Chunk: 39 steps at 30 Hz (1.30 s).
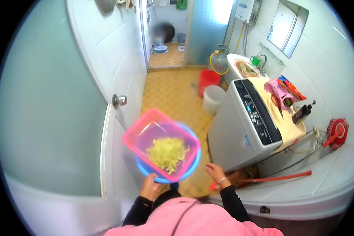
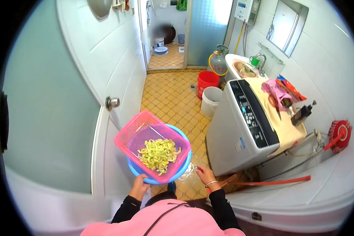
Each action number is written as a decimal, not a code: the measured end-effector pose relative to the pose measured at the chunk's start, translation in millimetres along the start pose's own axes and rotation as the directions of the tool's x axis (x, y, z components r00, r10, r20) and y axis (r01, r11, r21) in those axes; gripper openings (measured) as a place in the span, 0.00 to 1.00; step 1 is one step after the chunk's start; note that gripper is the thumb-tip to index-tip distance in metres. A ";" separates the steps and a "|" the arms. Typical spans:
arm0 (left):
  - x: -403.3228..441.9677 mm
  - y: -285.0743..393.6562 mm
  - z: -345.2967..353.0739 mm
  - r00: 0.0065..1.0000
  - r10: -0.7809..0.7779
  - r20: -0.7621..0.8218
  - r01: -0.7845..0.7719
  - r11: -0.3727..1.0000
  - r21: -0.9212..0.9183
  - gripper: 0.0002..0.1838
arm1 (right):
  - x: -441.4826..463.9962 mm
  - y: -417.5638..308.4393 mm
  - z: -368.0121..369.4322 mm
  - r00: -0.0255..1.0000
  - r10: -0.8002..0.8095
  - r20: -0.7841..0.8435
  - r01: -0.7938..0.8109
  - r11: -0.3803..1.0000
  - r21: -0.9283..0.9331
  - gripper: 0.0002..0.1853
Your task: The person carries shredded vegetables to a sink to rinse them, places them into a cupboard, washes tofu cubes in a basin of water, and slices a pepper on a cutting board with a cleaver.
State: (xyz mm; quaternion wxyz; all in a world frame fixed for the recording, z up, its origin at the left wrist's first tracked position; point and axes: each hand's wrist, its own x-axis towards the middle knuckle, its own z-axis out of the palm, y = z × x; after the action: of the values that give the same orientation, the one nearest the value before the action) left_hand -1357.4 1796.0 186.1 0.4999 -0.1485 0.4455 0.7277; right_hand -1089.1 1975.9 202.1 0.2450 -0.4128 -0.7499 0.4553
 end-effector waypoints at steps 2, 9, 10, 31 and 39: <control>34.5 17.8 26.6 0.999 -0.028 0.041 0.028 1.000 -0.004 0.10 | 38.6 -0.3 -10.4 0.996 0.085 0.016 -0.085 0.996 -0.005 0.19; 130.2 64.0 121.6 0.994 -0.059 0.090 0.062 0.998 -0.030 0.11 | 129.5 8.0 -29.6 0.982 0.188 -0.001 -0.187 0.977 0.104 0.18; 144.6 70.0 135.0 0.994 -0.062 0.093 0.065 0.997 -0.027 0.11 | 140.1 24.8 -30.4 0.967 0.255 0.010 -0.254 0.957 0.140 0.18; 376.1 147.0 383.1 0.997 -0.016 -0.072 0.014 0.999 -0.030 0.19 | 563.5 12.2 -105.2 0.984 0.005 0.177 -0.064 0.942 0.330 0.19; 491.5 214.9 485.5 0.995 -0.052 0.083 0.036 0.983 0.178 0.09 | 680.9 32.6 -120.3 0.984 0.178 -0.009 -0.162 0.914 0.373 0.19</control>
State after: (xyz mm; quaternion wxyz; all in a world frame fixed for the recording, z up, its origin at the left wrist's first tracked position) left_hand -1655.0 2453.2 239.8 0.5460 -0.0815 0.4826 0.6800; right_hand -1353.8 2615.1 223.5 0.2938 -0.4322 -0.6065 0.5992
